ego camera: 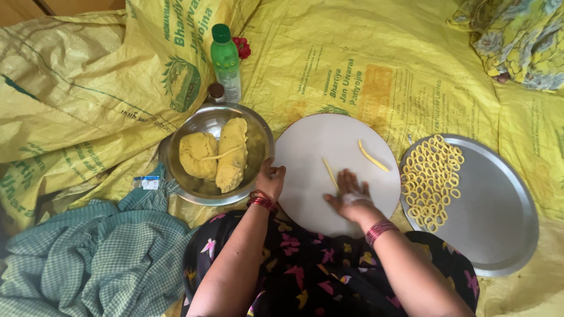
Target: The person rolls small pieces of yellow dough into thin ropes on a white board, then joins the ends to form rings and places them on a metal tray. The process repeats with additional dough pieces taken from a metal bowl.
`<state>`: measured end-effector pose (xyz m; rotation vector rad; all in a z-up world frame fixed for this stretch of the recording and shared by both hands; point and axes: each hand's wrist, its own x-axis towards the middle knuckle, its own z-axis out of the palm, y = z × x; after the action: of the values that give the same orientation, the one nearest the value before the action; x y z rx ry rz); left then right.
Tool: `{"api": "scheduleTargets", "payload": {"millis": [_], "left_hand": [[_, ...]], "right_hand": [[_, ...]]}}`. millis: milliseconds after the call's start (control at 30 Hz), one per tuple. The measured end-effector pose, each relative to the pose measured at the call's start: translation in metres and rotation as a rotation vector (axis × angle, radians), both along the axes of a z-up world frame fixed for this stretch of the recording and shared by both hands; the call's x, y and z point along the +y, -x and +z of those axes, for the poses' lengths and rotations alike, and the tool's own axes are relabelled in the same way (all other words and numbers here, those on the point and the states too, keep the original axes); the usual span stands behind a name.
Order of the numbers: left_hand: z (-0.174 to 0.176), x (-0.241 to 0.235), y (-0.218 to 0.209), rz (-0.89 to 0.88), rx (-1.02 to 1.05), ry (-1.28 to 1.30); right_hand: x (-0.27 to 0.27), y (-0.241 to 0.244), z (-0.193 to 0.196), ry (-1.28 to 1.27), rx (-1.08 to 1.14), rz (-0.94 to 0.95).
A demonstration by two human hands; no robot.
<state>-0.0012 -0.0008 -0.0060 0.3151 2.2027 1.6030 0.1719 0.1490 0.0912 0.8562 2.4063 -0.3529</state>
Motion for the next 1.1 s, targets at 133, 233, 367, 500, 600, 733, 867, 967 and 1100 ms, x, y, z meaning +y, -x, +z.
{"api": "scheduleTargets", "payload": {"millis": [133,233,367,500,600,733,867,967,1100], "left_hand": [[0.0,0.002,-0.001,-0.001,0.01,-0.049],[0.001,0.001,-0.001,-0.012,0.024,-0.004],[0.002,0.004,0.0,-0.002,0.034,0.02],[0.002,0.006,-0.001,-0.011,0.054,-0.024],[0.008,0.007,-0.001,-0.019,0.041,-0.039],[0.016,0.001,-0.001,-0.034,-0.002,-0.009],[0.018,-0.001,-0.002,-0.032,-0.067,-0.031],[0.014,0.0,-0.001,-0.019,-0.004,-0.015],[0.002,0.004,-0.001,-0.026,-0.015,-0.104]], "right_hand": [[0.02,-0.001,-0.014,-0.031,0.146,-0.06],[0.02,0.018,-0.016,-0.019,0.216,-0.092],[-0.01,0.042,-0.015,-0.043,0.197,0.03],[-0.056,0.049,-0.017,0.015,0.163,0.208],[-0.065,0.048,-0.016,0.041,0.174,0.236],[-0.031,0.047,-0.026,-0.026,0.187,0.122],[0.037,0.029,-0.057,-0.042,0.177,-0.178],[0.099,-0.007,-0.076,0.029,0.38,-0.282],[0.157,-0.048,-0.085,0.155,0.467,-0.373]]}}
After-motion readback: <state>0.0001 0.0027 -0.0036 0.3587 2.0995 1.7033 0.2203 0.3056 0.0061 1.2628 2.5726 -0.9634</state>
